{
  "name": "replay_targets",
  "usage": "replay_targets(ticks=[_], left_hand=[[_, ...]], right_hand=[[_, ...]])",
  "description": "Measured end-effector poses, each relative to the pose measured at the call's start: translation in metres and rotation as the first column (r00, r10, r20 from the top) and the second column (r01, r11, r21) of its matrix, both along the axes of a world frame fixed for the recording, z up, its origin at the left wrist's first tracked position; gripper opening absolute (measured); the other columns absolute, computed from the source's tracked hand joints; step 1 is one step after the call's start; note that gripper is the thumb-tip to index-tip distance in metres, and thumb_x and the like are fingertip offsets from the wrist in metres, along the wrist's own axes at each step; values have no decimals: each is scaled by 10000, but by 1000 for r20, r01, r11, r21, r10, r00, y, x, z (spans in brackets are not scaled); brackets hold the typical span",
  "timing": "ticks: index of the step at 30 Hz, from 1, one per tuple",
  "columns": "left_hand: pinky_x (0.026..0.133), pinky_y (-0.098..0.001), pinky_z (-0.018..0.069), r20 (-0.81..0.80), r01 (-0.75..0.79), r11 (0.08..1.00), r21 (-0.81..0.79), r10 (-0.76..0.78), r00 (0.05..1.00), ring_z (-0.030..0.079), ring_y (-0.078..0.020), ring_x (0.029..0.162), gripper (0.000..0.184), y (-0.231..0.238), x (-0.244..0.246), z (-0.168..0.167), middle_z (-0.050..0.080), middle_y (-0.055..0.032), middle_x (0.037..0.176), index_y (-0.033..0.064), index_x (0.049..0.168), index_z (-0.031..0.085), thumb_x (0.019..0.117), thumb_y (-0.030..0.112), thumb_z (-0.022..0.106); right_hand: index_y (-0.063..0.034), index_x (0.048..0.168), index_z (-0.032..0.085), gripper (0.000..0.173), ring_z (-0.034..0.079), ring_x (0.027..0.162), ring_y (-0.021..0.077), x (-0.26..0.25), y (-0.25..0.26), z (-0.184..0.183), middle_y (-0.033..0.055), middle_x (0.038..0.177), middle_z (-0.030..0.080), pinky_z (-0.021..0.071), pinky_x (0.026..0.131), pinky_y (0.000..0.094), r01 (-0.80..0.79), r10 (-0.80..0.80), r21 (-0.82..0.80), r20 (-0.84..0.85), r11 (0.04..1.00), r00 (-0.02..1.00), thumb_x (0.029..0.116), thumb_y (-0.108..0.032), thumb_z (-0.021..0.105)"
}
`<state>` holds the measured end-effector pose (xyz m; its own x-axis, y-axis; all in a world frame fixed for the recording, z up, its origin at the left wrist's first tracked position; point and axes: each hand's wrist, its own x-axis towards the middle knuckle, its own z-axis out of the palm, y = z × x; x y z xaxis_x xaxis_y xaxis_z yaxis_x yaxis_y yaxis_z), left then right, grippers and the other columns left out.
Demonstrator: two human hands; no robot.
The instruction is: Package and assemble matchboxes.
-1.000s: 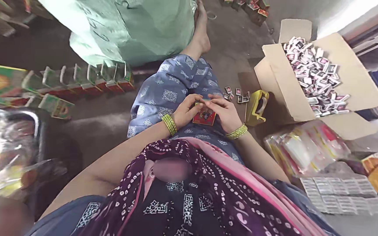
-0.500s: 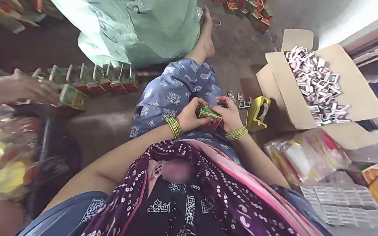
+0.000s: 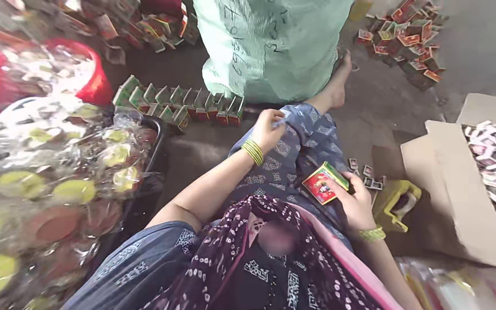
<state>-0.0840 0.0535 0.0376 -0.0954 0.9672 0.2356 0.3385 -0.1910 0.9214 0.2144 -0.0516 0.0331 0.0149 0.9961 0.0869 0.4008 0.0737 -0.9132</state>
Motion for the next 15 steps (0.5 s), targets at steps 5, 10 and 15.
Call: replay_targets(ticks=[5, 10, 15], left_hand=[[1049, -553, 504, -464, -331, 913, -239, 192, 865, 600, -379, 1254, 425, 45, -78, -21, 525, -230, 1460, 37, 1346, 613, 963, 218, 645], [995, -626, 505, -652, -421, 840, -344, 109, 750, 630, -412, 1205, 388, 61, -106, -48, 621, -207, 1355, 61, 1320, 641, 1017, 299, 595], [1001, -621, 498, -621, -426, 856, -293, 168, 765, 642, -379, 1202, 323, 53, -113, -57, 657, -169, 1320, 105, 1272, 684, 1064, 253, 486]], right_hand=[[-14, 1280, 637, 527, 715, 1008, 209, 12, -2, 19, 103, 1130, 718, 635, 852, 397, 92, -132, -172, -240, 981, 962, 864, -296, 793], [-51, 1278, 656, 566, 699, 990, 149, 58, -8, 41, 84, 1158, 706, 612, 784, 355, 314, -314, -39, 17, 948, 949, 845, -392, 782], [0, 1226, 698, 620, 671, 1088, 428, 112, -14, 40, 265, 1149, 699, 504, 948, 658, 264, -164, -53, 662, 963, 731, 818, -443, 845]])
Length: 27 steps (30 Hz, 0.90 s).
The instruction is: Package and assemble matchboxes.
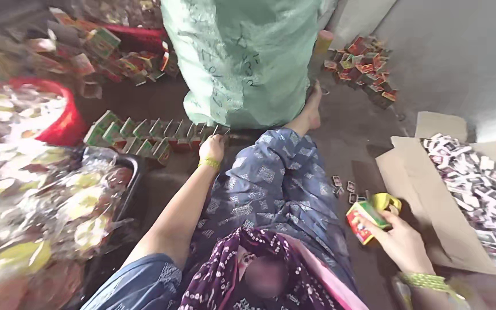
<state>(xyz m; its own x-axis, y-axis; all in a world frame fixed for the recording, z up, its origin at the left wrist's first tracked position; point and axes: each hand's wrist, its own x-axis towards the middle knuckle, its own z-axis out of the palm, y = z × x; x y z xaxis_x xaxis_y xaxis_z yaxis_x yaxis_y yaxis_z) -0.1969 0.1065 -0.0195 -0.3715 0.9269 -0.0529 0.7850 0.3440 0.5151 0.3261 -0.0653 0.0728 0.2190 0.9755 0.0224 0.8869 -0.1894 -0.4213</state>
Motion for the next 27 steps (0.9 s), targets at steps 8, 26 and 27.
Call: replay_targets(ticks=[8, 26, 27], left_hand=[[1005, -522, 518, -7, 99, 863, 496, -110, 994, 646, -356, 1173, 314, -69, 8, 46, 664, -224, 1230, 6, 1201, 672, 1082, 210, 465], [935, -327, 580, 192, 340, 334, 879, -901, 388, 644, -138, 1099, 152, -105, 118, 116, 646, -20, 1172, 150, 1171, 626, 1061, 121, 524], [953, -329, 564, 199, 357, 312, 880, -927, 319, 632, -140, 1115, 137, -105, 126, 117, 644, -25, 1171, 140, 1156, 618, 1060, 116, 523]], right_hand=[[16, 1208, 659, 539, 680, 1045, 411, 24, 67, -35, 248, 1133, 691, 541, 892, 628, -21, -36, -773, -57, 634, 998, 861, -374, 796], [-16, 1228, 633, 364, 726, 958, 221, -79, 175, 126, 118, 1100, 712, 632, 858, 420, -265, 399, 317, -509, 911, 763, 922, -178, 743], [-6, 1230, 632, 368, 719, 990, 202, -90, 155, 103, 108, 1122, 710, 624, 881, 392, -365, 454, 271, -571, 891, 684, 919, -168, 742]])
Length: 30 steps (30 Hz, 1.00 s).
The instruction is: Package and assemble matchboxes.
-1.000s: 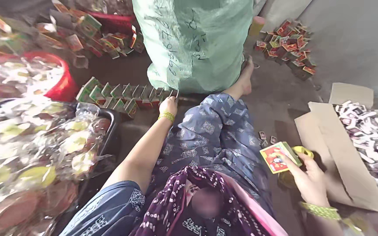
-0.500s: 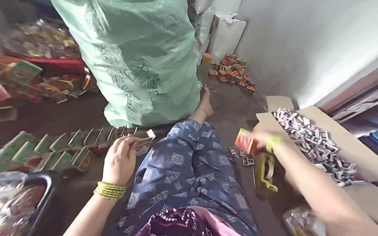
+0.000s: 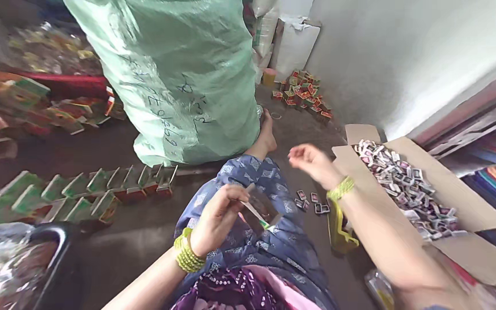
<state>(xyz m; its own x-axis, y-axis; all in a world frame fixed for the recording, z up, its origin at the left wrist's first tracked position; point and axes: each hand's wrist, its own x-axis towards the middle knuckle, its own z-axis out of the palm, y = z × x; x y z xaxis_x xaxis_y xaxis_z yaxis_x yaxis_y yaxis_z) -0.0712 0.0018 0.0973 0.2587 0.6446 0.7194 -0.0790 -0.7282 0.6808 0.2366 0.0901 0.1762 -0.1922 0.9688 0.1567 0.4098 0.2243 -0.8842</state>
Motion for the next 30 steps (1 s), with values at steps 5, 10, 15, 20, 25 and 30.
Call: replay_targets(ticks=[5, 10, 15, 20, 25, 30], left_hand=[[972, -321, 541, 121, 373, 923, -94, -361, 925, 609, -125, 1138, 156, 3, 34, 12, 622, -39, 1192, 96, 1174, 591, 1091, 171, 483], [723, -291, 577, 387, 638, 686, -349, -515, 765, 655, -116, 900, 147, 13, 57, 1, 637, -36, 1203, 138, 1204, 570, 1077, 154, 499], [952, -407, 562, 486, 577, 591, -563, -328, 810, 661, -194, 1103, 300, 12, 61, -22, 667, -85, 1228, 75, 1326, 495, 1031, 129, 516], [1020, -434, 543, 265, 360, 649, -671, -243, 933, 626, -229, 1213, 741, 8, 59, -67, 622, -145, 1345, -9, 1469, 426, 1060, 570, 211], [1004, -415, 582, 0, 192, 909, -369, -206, 978, 686, -182, 1117, 832, 6, 67, -89, 690, -131, 1200, -78, 1386, 438, 844, 414, 833], [987, -424, 590, -52, 193, 949, -249, -212, 976, 696, -172, 1083, 729, 1, 67, -89, 709, -106, 1160, -53, 1331, 518, 839, 368, 854]], right_hand=[[-107, 1458, 506, 672, 591, 1239, 188, -17, -69, -78, 81, 1388, 606, 516, 1012, 398, -701, 530, -99, -583, 706, 617, 860, -347, 696], [-244, 1303, 663, 549, 671, 1104, 43, -14, -108, -95, -87, 1208, 721, 567, 967, 283, -791, 542, -147, -653, 594, 528, 788, -206, 850], [-130, 1325, 594, 602, 701, 1070, 126, -20, -131, -110, -5, 1169, 738, 584, 972, 370, -579, 365, -196, -609, 791, 704, 784, -32, 838], [50, 1365, 496, 690, 709, 1094, 220, -35, -137, -114, 130, 1191, 712, 608, 980, 415, 16, -71, -139, -397, 990, 915, 802, -106, 863], [65, 1338, 547, 600, 695, 1105, 181, -36, -134, -143, 143, 1226, 682, 606, 976, 365, 61, -41, 170, -122, 983, 992, 875, -212, 812], [23, 1384, 527, 579, 681, 1130, 163, -23, -145, -141, 122, 1230, 684, 592, 999, 376, -106, 111, 212, -9, 971, 994, 938, -265, 759]])
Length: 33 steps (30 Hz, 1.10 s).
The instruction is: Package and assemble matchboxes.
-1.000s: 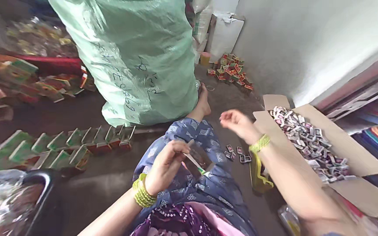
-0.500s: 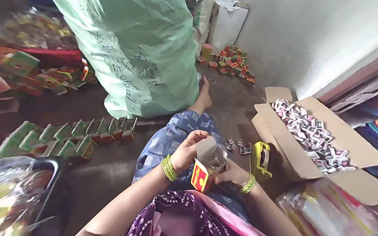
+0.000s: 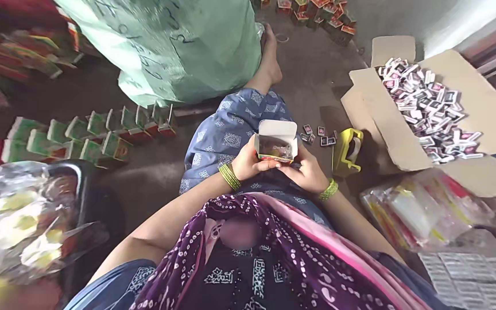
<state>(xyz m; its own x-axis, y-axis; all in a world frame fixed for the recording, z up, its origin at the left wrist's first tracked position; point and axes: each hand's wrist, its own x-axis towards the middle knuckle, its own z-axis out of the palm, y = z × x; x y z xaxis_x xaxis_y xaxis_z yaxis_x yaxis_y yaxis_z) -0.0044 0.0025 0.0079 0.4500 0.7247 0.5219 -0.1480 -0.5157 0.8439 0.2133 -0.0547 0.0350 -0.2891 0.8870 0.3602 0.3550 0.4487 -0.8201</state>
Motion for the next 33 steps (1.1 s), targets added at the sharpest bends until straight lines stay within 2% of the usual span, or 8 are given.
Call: replay_targets(ticks=[3, 6, 9, 12, 18, 26, 30, 33], left_hand=[[1015, -410, 573, -98, -14, 1000, -15, 13, 995, 679, -166, 1116, 762, 0, 0, -5, 686, -128, 1203, -64, 1354, 500, 844, 383, 846], [1029, -407, 556, -304, -43, 997, -71, 19, 952, 675, -153, 1123, 830, 3, 2, -8, 693, -124, 1200, -38, 1381, 497, 835, 497, 820], [1037, -444, 534, -506, -31, 987, -155, -52, 861, 672, -193, 1136, 844, 2, 4, -4, 689, -142, 1196, -11, 1392, 488, 827, 524, 813], [1060, -426, 521, -560, 4, 974, -226, -134, 818, 663, -181, 1162, 838, 3, 7, -1, 682, -136, 1227, 5, 1414, 468, 842, 518, 803], [1099, -406, 497, -606, 14, 972, -234, -157, 779, 636, -160, 1216, 948, 2, 5, 3, 665, -120, 1278, 10, 1448, 434, 761, 490, 878], [1060, -444, 521, -599, -14, 976, -218, -122, 791, 656, -179, 1178, 898, 3, 6, 2, 678, -117, 1243, 40, 1432, 452, 764, 457, 883], [1053, -453, 525, -581, -19, 981, -192, -98, 808, 655, -185, 1173, 866, 3, 7, 1, 670, -117, 1248, 49, 1413, 475, 763, 449, 886], [1053, -475, 517, -584, -34, 986, -166, -70, 809, 649, -226, 1182, 870, 1, 7, 2, 652, -154, 1271, 28, 1414, 478, 766, 444, 883]], right_hand=[[-28, 1377, 570, 492, 667, 1148, 143, 27, -1, 10, 81, 1257, 686, 581, 991, 374, -26, 27, -156, 6, 987, 1000, 1007, -345, 634], [-112, 1309, 664, 410, 670, 1117, 156, 72, 14, 4, 62, 1223, 705, 555, 978, 427, 295, -213, -352, 254, 888, 943, 1066, -381, 472], [-49, 1291, 655, 345, 670, 1110, 375, 108, 42, -27, 218, 1202, 689, 515, 976, 614, 574, -231, -368, 659, 731, 716, 1024, -263, 609], [9, 1344, 601, 422, 607, 1230, 454, 128, 73, -70, 284, 1315, 623, 466, 1035, 645, 663, -188, -308, 803, 683, 566, 1058, -287, 511], [-34, 1531, 424, 565, 574, 1241, 517, 136, 109, -121, 297, 1413, 558, 451, 1035, 689, 634, -267, -234, 761, 737, 591, 1021, -219, 583], [-2, 1219, 691, 327, 637, 1142, 484, 135, 82, -92, 292, 1235, 654, 495, 974, 679, 675, -393, -171, 700, 718, 596, 949, -186, 698], [-26, 1229, 678, 364, 666, 1086, 254, 114, 42, -36, 162, 1165, 696, 541, 971, 462, 650, -612, -97, 257, 753, 748, 966, -273, 717], [-40, 1274, 612, 417, 645, 867, 97, 73, 7, 17, 52, 1006, 693, 549, 748, 289, 515, -515, 47, -10, 856, 857, 928, -220, 759]])
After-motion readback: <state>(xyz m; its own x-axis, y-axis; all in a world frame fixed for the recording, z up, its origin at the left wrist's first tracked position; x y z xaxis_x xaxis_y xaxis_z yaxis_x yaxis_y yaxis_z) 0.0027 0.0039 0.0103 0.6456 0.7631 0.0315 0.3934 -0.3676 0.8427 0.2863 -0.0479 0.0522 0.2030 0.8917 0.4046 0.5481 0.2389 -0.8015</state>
